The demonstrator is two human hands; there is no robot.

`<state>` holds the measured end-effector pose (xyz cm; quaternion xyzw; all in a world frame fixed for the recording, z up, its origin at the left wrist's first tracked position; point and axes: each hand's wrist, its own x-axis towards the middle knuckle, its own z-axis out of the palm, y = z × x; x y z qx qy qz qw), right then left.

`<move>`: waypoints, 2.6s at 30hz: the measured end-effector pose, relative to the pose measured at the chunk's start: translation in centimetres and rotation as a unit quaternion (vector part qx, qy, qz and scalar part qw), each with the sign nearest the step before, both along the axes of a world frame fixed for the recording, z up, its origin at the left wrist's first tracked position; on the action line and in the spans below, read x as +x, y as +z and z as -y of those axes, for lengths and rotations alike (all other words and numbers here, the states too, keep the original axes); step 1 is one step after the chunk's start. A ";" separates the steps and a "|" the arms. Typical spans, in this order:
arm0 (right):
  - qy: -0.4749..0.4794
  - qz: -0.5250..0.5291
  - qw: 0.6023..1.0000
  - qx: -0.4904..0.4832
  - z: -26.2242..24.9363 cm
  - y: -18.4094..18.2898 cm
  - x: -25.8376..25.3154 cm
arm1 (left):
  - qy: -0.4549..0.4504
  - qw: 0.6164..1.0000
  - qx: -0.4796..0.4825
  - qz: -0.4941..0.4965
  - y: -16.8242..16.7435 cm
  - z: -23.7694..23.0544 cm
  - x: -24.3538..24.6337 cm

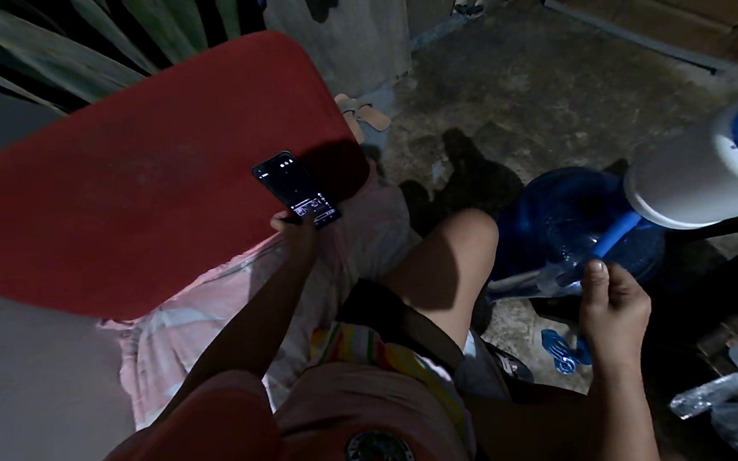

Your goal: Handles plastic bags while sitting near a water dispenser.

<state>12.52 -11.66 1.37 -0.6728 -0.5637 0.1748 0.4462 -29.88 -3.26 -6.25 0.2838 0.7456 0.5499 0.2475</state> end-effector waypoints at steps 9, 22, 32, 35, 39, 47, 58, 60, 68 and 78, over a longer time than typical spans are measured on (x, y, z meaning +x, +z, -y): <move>0.002 -0.003 1.000 0.002 0.0 0.0 0.0 | 0.004 1.000 0.014 -0.027 -0.3 0.1 -0.3; 0.001 0.012 1.000 0.001 -0.1 0.0 0.0 | -0.016 0.998 -0.054 -0.018 -0.3 0.2 -0.7; 0.003 0.005 1.000 0.003 0.0 0.0 0.0 | -0.012 0.999 -0.044 -0.022 -0.6 0.2 -0.7; 0.002 0.010 1.000 0.000 0.0 0.0 0.0 | -0.019 0.999 -0.042 -0.018 -0.6 0.3 -0.8; 0.002 0.009 1.000 0.003 0.0 0.1 0.0 | -0.019 0.999 -0.035 -0.013 -0.6 0.3 -0.7; 0.003 0.009 1.000 0.002 0.0 0.1 0.0 | -0.029 0.999 -0.027 -0.032 -0.9 0.5 -0.9; 0.006 0.024 1.000 -0.005 0.4 0.2 -0.2 | -0.240 0.950 -0.106 -0.166 2.5 6.3 7.6; 0.007 0.040 0.999 -0.004 0.7 0.1 -0.2 | -0.318 0.927 -0.005 -0.199 3.1 6.5 9.8; 0.006 0.078 0.997 0.000 2.3 -0.3 -0.2 | -0.542 0.769 0.182 -0.286 6.5 3.9 19.5; 0.004 0.099 0.995 -0.010 3.8 -1.1 -0.2 | -0.563 0.784 0.220 -0.139 4.0 4.2 23.0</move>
